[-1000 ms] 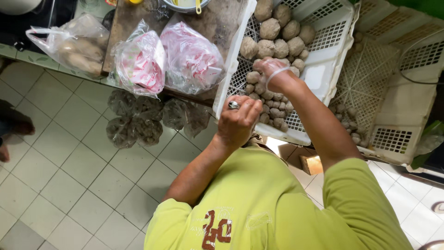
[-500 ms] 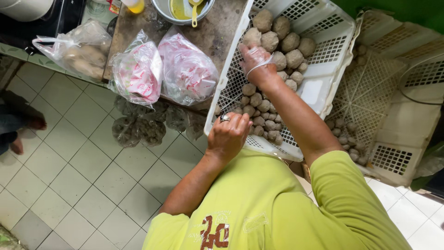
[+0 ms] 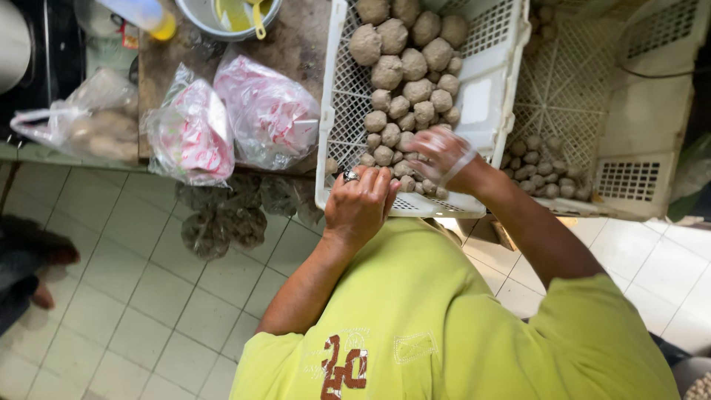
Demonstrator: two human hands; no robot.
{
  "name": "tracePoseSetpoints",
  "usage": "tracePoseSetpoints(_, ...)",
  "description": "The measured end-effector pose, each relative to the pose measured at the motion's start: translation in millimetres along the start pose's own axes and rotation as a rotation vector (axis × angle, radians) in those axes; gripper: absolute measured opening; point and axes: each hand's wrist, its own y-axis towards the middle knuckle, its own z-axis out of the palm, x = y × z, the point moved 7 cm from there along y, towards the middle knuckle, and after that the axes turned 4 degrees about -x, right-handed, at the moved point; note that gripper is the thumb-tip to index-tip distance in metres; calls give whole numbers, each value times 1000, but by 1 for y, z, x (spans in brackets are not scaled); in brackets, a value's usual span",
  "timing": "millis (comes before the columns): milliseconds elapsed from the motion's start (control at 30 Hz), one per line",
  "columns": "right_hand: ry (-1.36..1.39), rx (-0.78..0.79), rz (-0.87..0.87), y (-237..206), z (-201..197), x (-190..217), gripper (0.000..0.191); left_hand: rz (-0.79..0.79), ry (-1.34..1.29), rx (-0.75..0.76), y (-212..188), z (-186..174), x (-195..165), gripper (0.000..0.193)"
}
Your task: The person picks round meatballs one at a time from white plastic crates and places them into clear plastic bags, occasionally adjusting the crates and opening a new bag. They continue sorting and filling bags with meatballs of different sizes from the crates on the stall counter.
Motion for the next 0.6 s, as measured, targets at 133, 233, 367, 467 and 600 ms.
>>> tracePoseSetpoints(133, -27, -171, 310, -89, -27, -12, 22, -9, 7, 78, -4, 3, 1, 23)
tracePoseSetpoints(233, -88, -368, 371, -112, -24, -12, 16, 18, -23, 23, -4, 2, 2, 21)
tracePoseSetpoints(367, -261, -501, 379, -120, -13, -3, 15, 82, 11, 114, -7, 11, 0, 23)
tracePoseSetpoints(467, -213, -484, 510, -123, -11, -10, 17, 92, 46, 64, -8, 9, -2, 24)
tracePoseSetpoints(600, -149, -284, 557, -105, -15, -34, 27, 24, 35, 98, -8, 12, 1, 25)
